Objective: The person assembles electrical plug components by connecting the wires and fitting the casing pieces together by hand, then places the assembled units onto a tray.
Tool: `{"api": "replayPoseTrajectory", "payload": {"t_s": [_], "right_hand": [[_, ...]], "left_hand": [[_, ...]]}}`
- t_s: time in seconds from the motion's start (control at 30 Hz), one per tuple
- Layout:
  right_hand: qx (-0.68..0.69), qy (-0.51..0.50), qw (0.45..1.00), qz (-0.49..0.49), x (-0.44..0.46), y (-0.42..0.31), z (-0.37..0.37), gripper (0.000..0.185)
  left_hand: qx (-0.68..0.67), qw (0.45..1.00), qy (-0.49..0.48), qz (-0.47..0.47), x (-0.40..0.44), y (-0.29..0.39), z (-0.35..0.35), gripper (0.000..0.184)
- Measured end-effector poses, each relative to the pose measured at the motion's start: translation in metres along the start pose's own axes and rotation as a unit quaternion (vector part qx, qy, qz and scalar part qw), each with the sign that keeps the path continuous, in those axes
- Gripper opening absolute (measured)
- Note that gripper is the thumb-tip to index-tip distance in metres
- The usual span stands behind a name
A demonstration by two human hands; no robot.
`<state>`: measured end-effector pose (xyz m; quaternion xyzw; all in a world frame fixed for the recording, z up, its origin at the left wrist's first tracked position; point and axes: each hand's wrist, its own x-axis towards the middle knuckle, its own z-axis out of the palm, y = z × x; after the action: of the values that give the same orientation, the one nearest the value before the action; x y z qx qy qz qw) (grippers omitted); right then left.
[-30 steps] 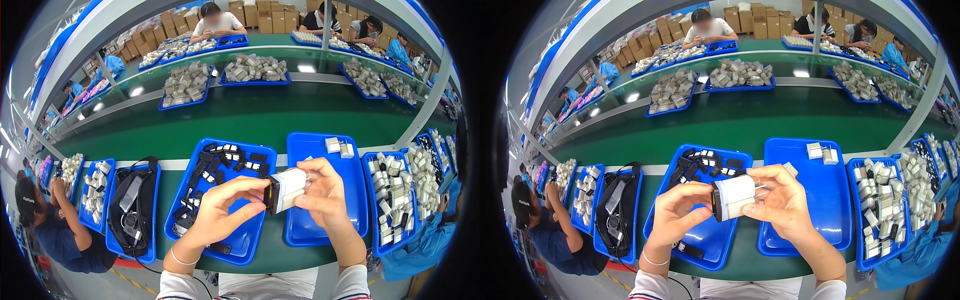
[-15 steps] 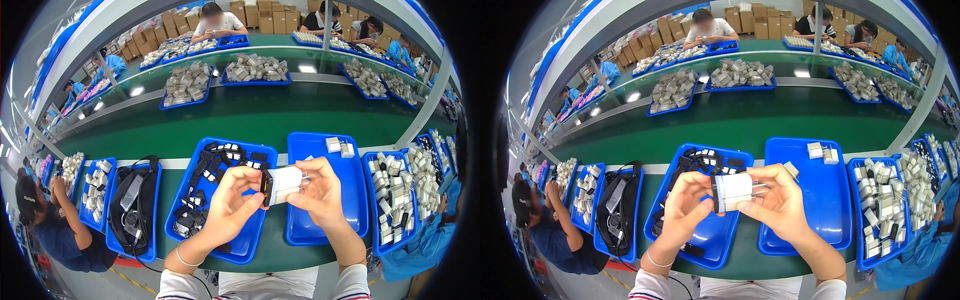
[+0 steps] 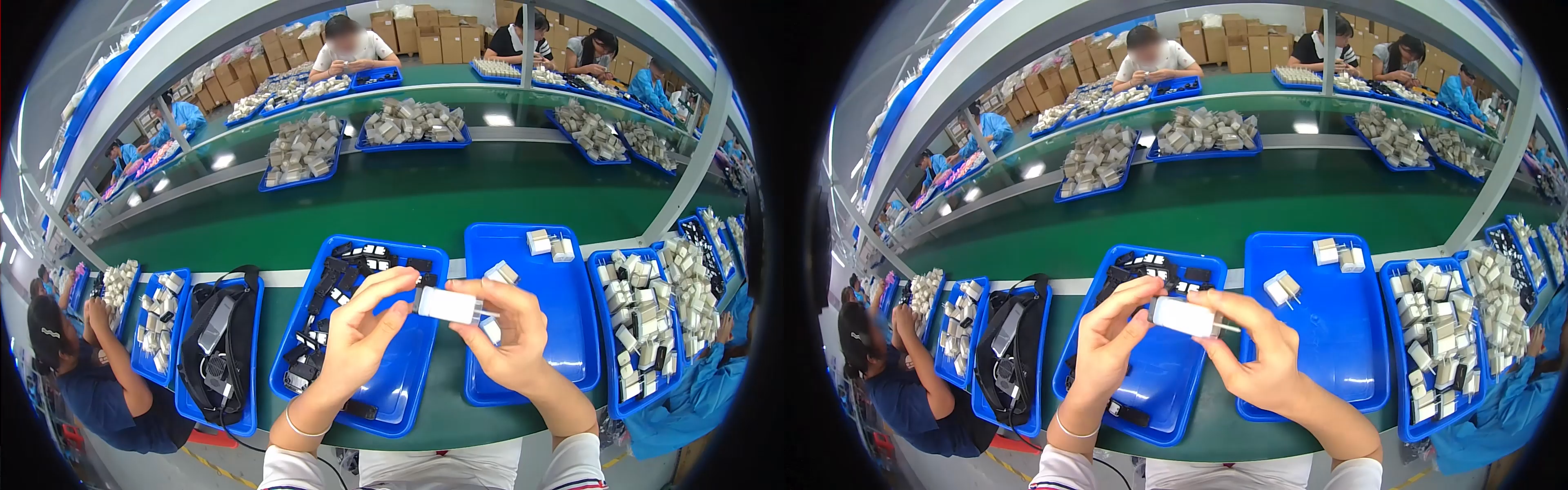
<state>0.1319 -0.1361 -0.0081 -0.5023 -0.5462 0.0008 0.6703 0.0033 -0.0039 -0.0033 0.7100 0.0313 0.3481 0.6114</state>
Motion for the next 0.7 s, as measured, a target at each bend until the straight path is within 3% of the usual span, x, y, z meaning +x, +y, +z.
{"api": "replayPoseTrajectory", "payload": {"t_s": [0.1, 0.27, 0.4, 0.5, 0.53, 0.7], "right_hand": [[-0.117, -0.050, 0.970, -0.209, 0.006, 0.012, -0.008, 0.030], [-0.217, -0.075, 0.911, -0.344, 0.001, 0.012, -0.010, 0.031], [-0.165, -0.034, 0.948, -0.269, 0.002, 0.012, -0.002, 0.045], [-0.031, 0.001, 0.985, -0.171, 0.002, 0.007, 0.004, 0.047], [-0.046, -0.031, 0.984, -0.169, 0.000, 0.012, -0.001, 0.055], [-0.030, -0.010, 0.990, -0.135, 0.002, 0.009, -0.003, 0.052]], "left_hand": [[-0.163, 0.975, 0.043, -0.147, -0.004, 0.020, 0.006, 0.030], [-0.117, 0.992, -0.030, -0.026, -0.009, 0.011, 0.003, 0.034], [-0.140, 0.989, 0.035, 0.009, -0.008, 0.012, 0.006, 0.024], [-0.142, 0.988, 0.057, 0.035, -0.009, 0.005, 0.005, 0.022], [-0.155, 0.986, 0.058, 0.028, -0.009, 0.003, 0.007, 0.021], [-0.132, 0.988, 0.076, 0.023, -0.012, -0.002, 0.014, 0.022]]}}
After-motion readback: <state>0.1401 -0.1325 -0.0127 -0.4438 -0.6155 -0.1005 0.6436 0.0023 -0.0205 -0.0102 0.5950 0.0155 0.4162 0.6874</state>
